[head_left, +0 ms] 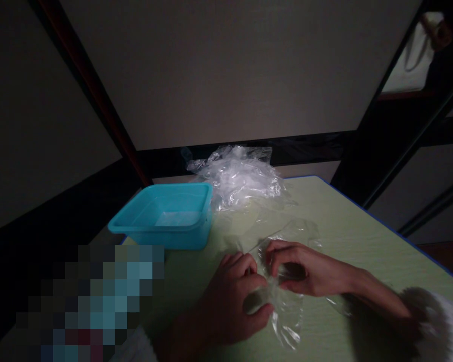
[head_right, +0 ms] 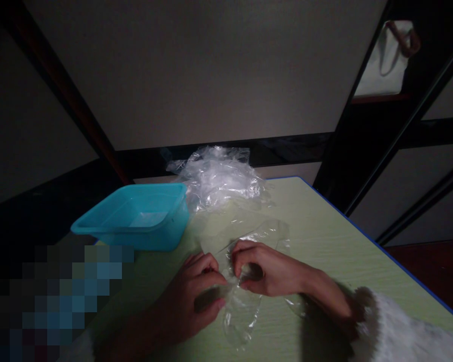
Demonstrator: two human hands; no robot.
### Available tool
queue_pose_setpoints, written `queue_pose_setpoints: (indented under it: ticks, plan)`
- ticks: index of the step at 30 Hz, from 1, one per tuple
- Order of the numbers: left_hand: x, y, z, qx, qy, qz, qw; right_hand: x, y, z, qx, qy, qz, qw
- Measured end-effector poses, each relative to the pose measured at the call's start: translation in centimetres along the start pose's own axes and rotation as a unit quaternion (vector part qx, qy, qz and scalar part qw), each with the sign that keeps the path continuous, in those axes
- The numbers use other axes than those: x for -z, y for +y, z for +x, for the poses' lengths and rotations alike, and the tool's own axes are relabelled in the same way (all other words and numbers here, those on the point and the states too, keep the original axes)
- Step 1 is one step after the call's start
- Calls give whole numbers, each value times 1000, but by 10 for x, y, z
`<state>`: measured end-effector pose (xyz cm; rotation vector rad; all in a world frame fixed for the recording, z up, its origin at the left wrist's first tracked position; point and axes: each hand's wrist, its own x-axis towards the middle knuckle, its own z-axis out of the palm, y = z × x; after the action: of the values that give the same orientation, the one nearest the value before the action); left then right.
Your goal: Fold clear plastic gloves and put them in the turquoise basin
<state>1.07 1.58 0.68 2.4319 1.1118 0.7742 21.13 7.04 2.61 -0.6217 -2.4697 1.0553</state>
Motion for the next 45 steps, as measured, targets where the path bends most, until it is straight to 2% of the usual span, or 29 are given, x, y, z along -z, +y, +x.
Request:
queue_pose_setpoints:
  ticks: [3, 6, 11, 15, 18, 21, 24, 28, 31, 38, 45]
  plan:
    - [-1, -5, 1, 11, 35, 31, 999, 1, 0, 0, 3, 1, -3, 1000]
    - [-1, -11, 3, 45, 54, 75, 995, 2, 0, -2, 10, -27, -13, 1000]
    - [6, -19, 5, 101, 97, 146, 979, -1, -3, -4, 32, -72, -96, 992]
    - [10, -18, 5, 64, 188, 153, 968, -2, -10, -4, 33, -90, -109, 989]
    - [8, -14, 4, -3, 225, 112, 968, 2, -11, -3, 22, -22, -50, 998]
    - [3, -9, 4, -54, 163, 57, 984, 7, -4, -2, 3, 79, -46, 996]
    - [-3, -6, 4, -52, 61, 37, 996, 8, 7, -1, -7, 100, -107, 989]
    - [-2, -2, 5, -13, -21, 51, 998, 3, 19, -1, -13, 72, -164, 984]
    - [6, -2, 4, -20, -70, 49, 996, 3, 26, -3, -36, 33, -200, 979]
    - [25, -14, -1, -2, -213, 61, 975, 15, 36, -7, -86, -61, -268, 958]
    - [31, -17, -1, 9, -265, 28, 964, 25, 41, -9, -96, -81, -273, 954]
